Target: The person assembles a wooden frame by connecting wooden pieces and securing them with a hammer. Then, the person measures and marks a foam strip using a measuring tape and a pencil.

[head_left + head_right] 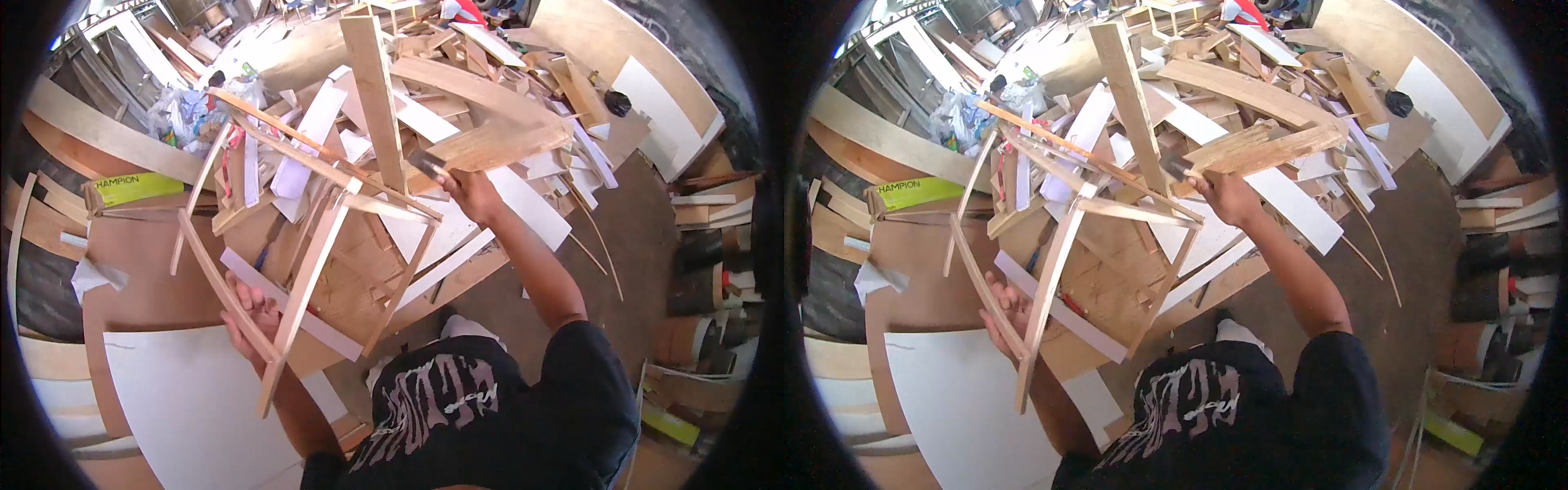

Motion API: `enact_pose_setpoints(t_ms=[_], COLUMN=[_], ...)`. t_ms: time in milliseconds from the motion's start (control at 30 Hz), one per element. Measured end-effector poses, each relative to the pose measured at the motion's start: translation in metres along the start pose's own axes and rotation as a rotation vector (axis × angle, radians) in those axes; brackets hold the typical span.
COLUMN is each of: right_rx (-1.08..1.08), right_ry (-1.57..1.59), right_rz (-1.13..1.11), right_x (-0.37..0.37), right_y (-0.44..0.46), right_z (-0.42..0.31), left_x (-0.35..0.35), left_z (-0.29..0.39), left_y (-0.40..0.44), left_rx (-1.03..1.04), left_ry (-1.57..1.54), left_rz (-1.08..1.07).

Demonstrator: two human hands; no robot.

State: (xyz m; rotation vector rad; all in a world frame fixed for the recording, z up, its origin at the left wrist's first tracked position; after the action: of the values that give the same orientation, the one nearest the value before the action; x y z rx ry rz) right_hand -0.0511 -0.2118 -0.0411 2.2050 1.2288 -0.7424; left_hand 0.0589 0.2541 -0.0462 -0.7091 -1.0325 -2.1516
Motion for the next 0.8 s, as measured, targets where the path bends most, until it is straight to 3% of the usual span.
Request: enact_pose_setpoints(t_ms=[33,67,167,233,333,600,800], right_rx=[-0.037,-0.076,-0.089,-0.07,-0.034,0.188,0.028], right_ry=[-0.035,-0.071,-0.157,-0.25,-0.333,-0.201,-0.135], right_rz=[-0.021,-0.047,-0.128,-0.271,-0.282,-0.078,-0.081], right_x=[0.004,0.009,0.02,0.035,0.047,0.038,0.065], right_y=[0.003,0.004,0.017,0.036,0.057,0.078,0.058], right_z=[0.001,0.0,-0.02,-0.016,0.004,0.097,0.064], left_x=[0.011,0.029,0.087,0.097,0.09,0.066,0.06], left_z=[-0.003,-0.007,-0.018,-0.013,0.002,0.04,0.045], left_y=[-0.001,0.002,0.026,0.032,0.029,-0.007,-0.003], left_rx=[0.054,0.058,0.077,0.035,-0.025,-0.067,0.009], left_ry=[0.073,0.084,-0.897,-0.9,-0.868,-0.886,-0.906], left_rz=[0.247,0.27,-0.11,-0.068,-0.001,0.005,0.058])
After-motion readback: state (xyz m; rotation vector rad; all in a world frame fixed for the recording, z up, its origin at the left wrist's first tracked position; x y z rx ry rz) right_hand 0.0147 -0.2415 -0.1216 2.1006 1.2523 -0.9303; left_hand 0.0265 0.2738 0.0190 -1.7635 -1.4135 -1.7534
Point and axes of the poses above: each hand's wrist, its own y-axis towards the middle knuckle, its own x-axis out of the palm, z = x × y, the point moved 6 cm from there along y, towards the middle knuckle, and after that the axes turned 6 degrees about y, right-handed, at the moved point
